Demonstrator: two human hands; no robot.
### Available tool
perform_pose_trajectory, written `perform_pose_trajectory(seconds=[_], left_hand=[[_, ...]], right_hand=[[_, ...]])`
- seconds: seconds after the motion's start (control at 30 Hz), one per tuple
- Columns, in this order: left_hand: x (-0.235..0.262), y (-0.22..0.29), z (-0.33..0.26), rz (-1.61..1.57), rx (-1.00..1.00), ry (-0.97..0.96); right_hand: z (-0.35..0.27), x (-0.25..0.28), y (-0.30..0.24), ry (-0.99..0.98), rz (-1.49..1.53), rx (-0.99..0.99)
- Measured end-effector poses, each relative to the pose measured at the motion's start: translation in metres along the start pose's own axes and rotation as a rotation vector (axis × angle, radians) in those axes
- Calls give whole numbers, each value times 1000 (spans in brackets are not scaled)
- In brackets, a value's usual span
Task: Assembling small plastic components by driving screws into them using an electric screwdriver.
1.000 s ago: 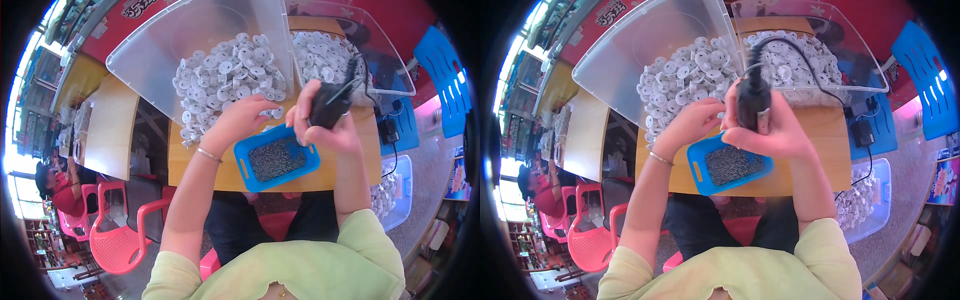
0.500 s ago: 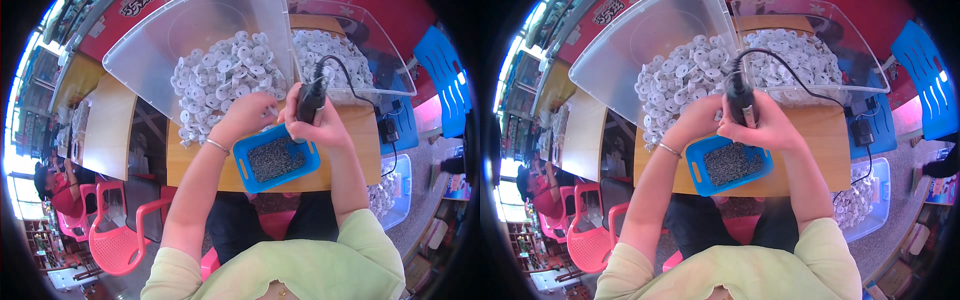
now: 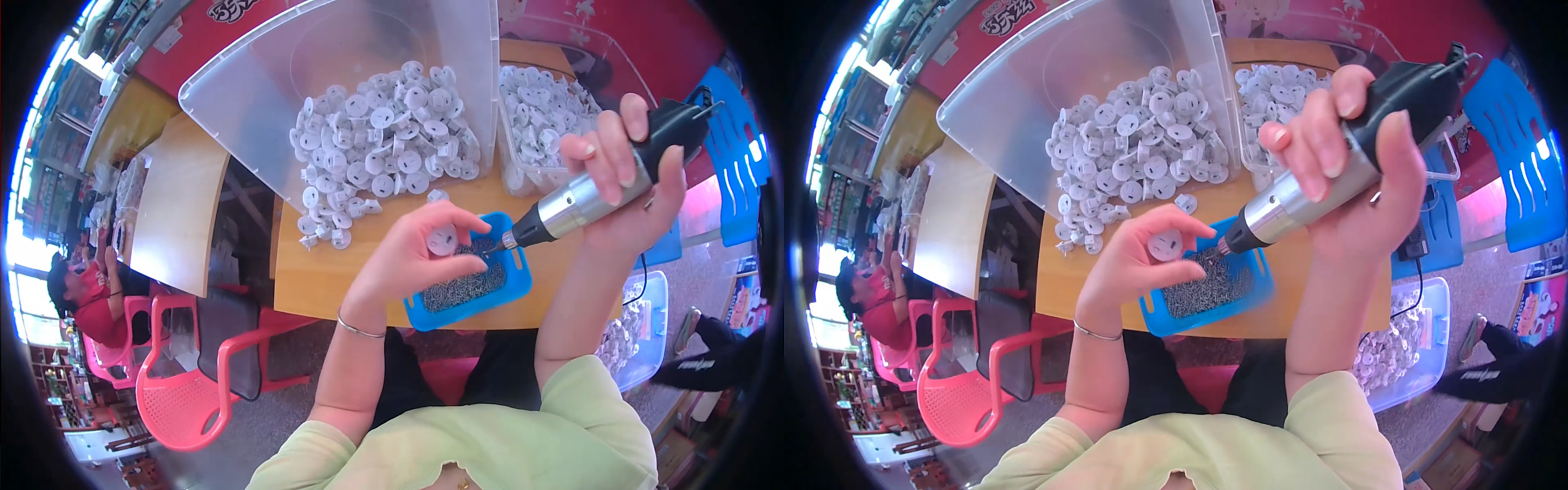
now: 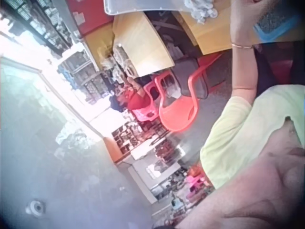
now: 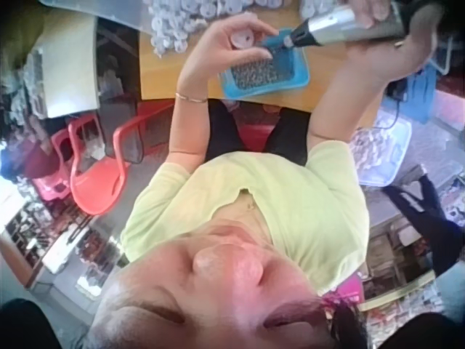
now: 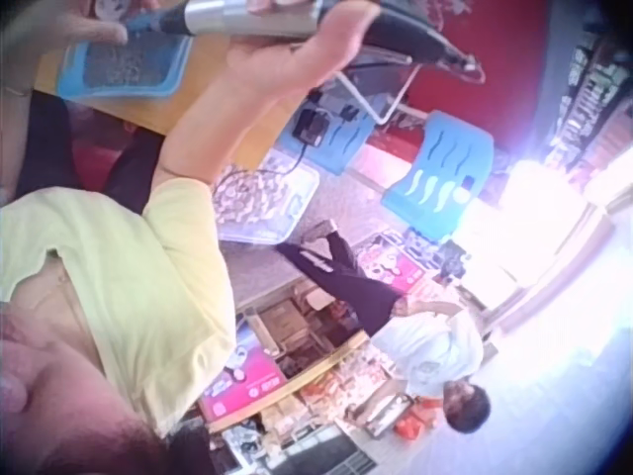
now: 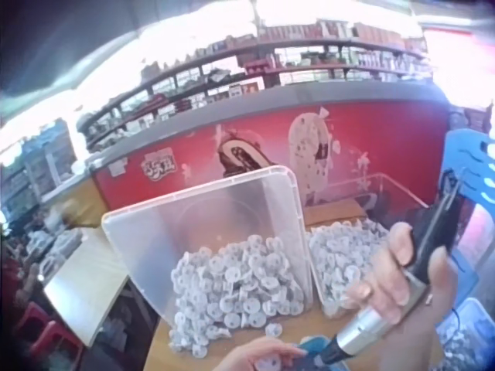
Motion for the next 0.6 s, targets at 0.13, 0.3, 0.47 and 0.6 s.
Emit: perform_pose_trajectory(seconds=[0.13, 0.3, 0.47, 0.6], left_hand=[[-4, 13, 8, -6, -11, -1], [-4, 12, 14, -48, -78, 18], [3, 7, 9, 96, -96, 82], [1, 11, 8, 237, -178, 178]], right_hand=[[6, -1, -9, 4, 47, 49], [6, -6, -14, 44, 34, 48], [21, -16, -18, 76, -5, 24], [28, -25, -16, -23, 22, -26]])
Point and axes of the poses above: each hand's wrist, its own z-axis towards the middle knuckle, its own x-axis out of the back of the hand, y = z × x, the point moved 3 cm from there along z, towards the middle knuckle, and after that the axes turned 1 degree about -z, right-handed, at the moved point
